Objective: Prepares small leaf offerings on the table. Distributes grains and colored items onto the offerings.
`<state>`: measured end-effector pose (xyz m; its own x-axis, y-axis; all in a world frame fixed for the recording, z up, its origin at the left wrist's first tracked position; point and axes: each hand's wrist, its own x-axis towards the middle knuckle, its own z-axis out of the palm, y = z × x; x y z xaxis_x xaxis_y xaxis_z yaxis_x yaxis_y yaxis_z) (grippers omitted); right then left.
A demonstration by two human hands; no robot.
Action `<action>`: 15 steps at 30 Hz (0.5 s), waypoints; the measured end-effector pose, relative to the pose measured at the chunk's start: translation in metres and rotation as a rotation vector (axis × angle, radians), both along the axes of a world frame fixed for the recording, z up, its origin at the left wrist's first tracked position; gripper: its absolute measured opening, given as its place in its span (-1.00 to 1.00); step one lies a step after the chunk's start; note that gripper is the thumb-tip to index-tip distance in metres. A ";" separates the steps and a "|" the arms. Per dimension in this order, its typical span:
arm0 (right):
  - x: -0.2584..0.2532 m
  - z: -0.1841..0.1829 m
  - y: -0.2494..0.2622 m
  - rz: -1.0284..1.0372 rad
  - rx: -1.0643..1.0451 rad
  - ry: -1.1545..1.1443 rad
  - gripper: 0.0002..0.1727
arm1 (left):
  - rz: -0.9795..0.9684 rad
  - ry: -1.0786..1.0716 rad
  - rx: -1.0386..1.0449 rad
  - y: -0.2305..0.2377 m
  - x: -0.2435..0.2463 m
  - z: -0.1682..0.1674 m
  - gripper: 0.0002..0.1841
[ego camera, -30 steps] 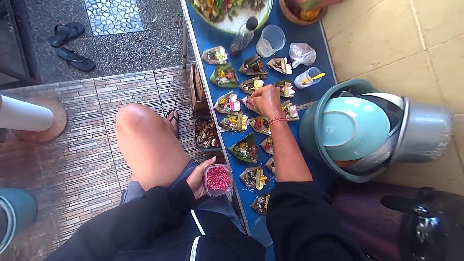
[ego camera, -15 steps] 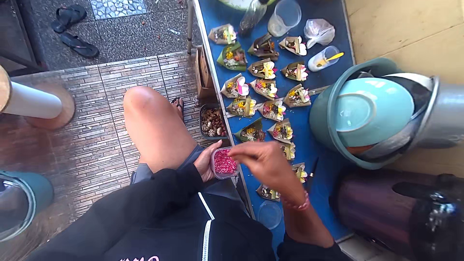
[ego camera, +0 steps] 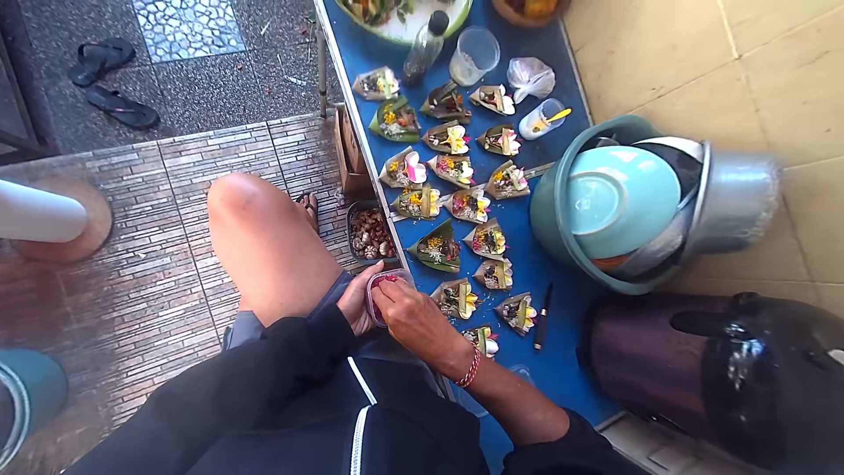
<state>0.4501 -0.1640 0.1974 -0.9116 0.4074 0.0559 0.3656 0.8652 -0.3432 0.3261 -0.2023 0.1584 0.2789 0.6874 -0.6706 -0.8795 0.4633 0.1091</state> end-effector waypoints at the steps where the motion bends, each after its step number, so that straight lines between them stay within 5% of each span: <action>1: 0.001 0.000 0.001 -0.003 0.007 0.020 -0.81 | -0.001 -0.005 0.001 0.000 0.000 0.000 -0.44; 8: 0.005 0.001 0.007 -0.067 -0.167 0.164 -0.79 | -0.003 -0.018 0.066 -0.001 -0.001 -0.002 -0.40; 15: 0.017 0.023 0.040 -0.415 -1.119 0.297 -0.87 | -0.031 -0.048 0.092 -0.001 -0.001 -0.003 -0.36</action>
<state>0.4669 -0.1237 0.2207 -0.7131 0.6202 -0.3269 0.3240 -0.1221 -0.9382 0.3251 -0.2028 0.1550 0.3311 0.7359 -0.5906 -0.8702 0.4802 0.1104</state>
